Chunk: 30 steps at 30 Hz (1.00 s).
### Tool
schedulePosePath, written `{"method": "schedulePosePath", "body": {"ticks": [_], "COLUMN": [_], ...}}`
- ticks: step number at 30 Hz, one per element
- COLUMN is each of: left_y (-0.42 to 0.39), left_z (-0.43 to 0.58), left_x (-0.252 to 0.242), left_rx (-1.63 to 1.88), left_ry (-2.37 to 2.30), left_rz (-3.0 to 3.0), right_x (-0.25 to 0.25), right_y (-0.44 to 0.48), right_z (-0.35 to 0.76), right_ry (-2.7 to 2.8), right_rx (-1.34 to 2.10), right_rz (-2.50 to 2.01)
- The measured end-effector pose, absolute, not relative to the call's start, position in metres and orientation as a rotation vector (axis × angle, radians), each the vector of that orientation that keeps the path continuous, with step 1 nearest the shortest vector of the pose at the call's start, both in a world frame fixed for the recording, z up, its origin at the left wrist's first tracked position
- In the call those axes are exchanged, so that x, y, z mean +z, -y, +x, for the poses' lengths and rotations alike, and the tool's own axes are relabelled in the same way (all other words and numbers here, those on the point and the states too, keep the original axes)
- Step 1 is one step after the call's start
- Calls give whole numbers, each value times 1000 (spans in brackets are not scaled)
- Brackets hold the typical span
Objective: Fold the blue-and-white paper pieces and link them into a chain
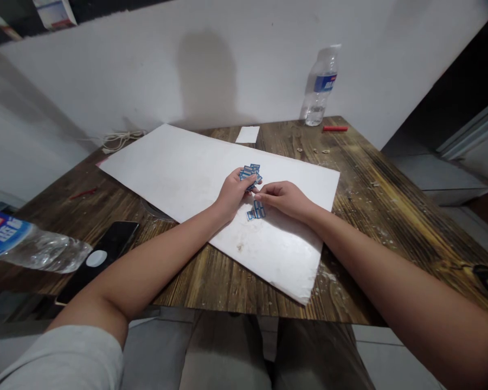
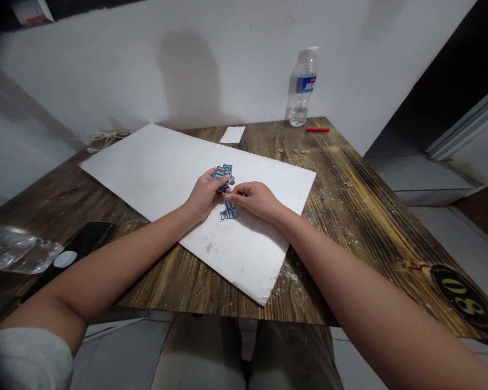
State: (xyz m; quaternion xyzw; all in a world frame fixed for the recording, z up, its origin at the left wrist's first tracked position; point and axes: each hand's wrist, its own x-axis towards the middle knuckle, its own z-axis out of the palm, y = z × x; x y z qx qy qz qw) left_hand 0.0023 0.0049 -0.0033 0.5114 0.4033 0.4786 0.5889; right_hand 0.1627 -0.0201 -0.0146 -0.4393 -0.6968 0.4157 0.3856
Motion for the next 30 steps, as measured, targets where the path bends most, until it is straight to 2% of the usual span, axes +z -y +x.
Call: {"method": "schedulePosePath", "body": {"ticks": [11, 30], "left_y": [5, 7], "left_z": [9, 12], "left_x": [5, 5], "left_rx": [1054, 1012], "left_ry": [-922, -918], "left_rz": [1217, 1253], "right_x": [-17, -16], "right_y": [15, 15], "right_z": [162, 161], "right_ry": [1433, 1408], "right_rx": [1083, 1084], "right_rz": [-1104, -1102]}}
